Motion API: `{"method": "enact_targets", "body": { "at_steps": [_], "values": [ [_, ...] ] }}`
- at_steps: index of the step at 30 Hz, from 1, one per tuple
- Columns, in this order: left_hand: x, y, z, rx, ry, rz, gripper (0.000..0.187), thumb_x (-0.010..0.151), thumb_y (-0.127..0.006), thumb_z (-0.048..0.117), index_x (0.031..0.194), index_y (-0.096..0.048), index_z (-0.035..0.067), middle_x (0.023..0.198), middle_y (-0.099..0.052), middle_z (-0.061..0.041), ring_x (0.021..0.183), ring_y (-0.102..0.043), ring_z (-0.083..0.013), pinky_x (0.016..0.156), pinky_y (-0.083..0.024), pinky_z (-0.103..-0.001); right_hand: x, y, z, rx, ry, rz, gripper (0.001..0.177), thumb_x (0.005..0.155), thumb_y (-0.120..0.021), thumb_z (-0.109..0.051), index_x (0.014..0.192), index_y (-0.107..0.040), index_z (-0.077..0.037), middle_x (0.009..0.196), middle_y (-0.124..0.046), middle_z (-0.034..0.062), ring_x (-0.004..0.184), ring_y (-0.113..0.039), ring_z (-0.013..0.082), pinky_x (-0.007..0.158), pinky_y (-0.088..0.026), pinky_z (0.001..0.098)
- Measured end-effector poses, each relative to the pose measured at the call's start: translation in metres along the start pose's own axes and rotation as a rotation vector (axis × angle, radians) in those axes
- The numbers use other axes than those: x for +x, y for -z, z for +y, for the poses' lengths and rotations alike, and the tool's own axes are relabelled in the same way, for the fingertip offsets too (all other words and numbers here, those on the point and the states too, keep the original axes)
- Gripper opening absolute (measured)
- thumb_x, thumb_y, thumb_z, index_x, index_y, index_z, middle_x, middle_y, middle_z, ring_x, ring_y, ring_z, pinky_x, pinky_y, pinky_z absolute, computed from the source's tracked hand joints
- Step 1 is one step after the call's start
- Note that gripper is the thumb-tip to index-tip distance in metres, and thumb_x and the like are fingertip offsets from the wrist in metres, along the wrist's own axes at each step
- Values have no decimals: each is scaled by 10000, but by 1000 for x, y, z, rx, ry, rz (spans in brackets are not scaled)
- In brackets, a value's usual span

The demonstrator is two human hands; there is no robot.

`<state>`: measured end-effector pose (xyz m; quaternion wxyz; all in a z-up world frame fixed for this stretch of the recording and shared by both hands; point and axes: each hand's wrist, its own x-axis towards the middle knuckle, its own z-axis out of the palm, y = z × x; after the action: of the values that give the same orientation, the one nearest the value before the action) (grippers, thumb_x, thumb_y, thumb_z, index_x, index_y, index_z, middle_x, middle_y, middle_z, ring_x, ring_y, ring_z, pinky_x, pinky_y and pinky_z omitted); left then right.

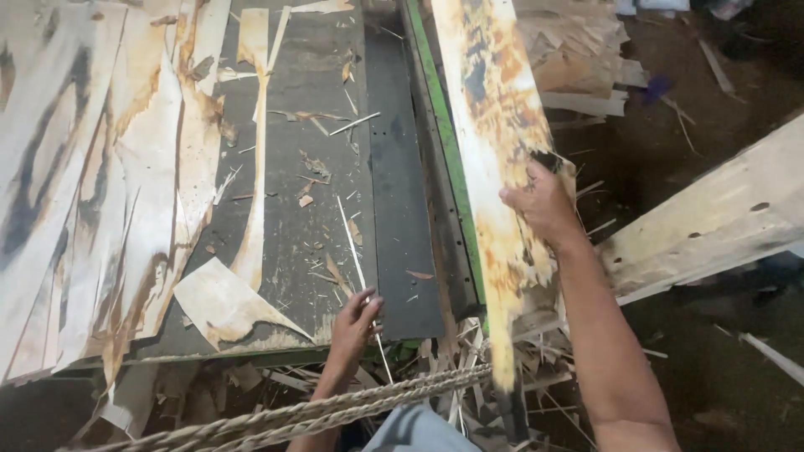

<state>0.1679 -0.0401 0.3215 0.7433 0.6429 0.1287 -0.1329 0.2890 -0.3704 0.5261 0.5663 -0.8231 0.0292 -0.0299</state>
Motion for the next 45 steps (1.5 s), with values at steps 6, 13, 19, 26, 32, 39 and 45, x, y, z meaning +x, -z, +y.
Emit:
{"method": "enact_targets", "body": {
  "at_steps": [6,13,19,26,32,39,45],
  "values": [
    [23,-23,48,-605,103,-340,863,945,-472,627,1635,-191,192,1584,-366,-101,1416,-455,-365,1015,-547,-504,-34,-88,-63,-467,-128,-615,799,949,-445,-657,1430,-576,-34,1326,-644,235,1237,-678,347,1034,-559,474],
    [41,-11,-10,-893,265,-396,926,893,-535,682,1519,-352,24,1453,-485,-224,1312,-533,-373,995,-540,-615,-99,-88,-54,-71,-68,-958,651,921,-654,-419,1493,-525,-136,1368,-693,161,1307,-648,297,1114,-491,437],
    [95,-7,-77,-709,251,-247,623,978,-704,474,1353,-521,10,1324,-626,-203,1175,-660,-315,1014,-540,-566,-102,-61,-27,-199,-108,-442,575,912,-680,-219,1468,-552,-148,1394,-662,136,1269,-655,257,1062,-545,418],
    [95,-26,-24,-587,311,-45,412,1000,-568,358,1251,-571,31,1046,-710,-117,867,-710,-222,684,-655,-423,-133,-48,-4,-541,-75,-297,744,818,-753,-429,1471,-555,-134,1427,-616,176,1267,-619,311,1015,-493,454],
    [57,-7,-10,-571,104,8,507,954,-548,103,1451,-446,135,1098,-686,-52,937,-687,-194,726,-632,-390,-176,-37,19,-593,-320,-203,713,833,-762,-458,1458,-605,-153,1150,-745,205,1031,-747,321,879,-572,435],
    [50,8,-42,-899,-35,-25,382,945,-679,122,1304,-564,56,1282,-671,-61,1193,-619,-227,974,-583,-534,-183,-47,18,-271,-235,-152,420,877,-768,-230,1236,-740,-14,945,-786,144,780,-677,172,679,-528,321],
    [8,3,-22,-1072,40,-14,325,931,-710,263,1211,-714,97,1248,-704,-48,1211,-626,-250,1069,-493,-582,-151,-73,23,99,-368,-191,399,892,-721,-87,1259,-664,58,1006,-750,153,771,-686,173,633,-577,327]
  ]
}}
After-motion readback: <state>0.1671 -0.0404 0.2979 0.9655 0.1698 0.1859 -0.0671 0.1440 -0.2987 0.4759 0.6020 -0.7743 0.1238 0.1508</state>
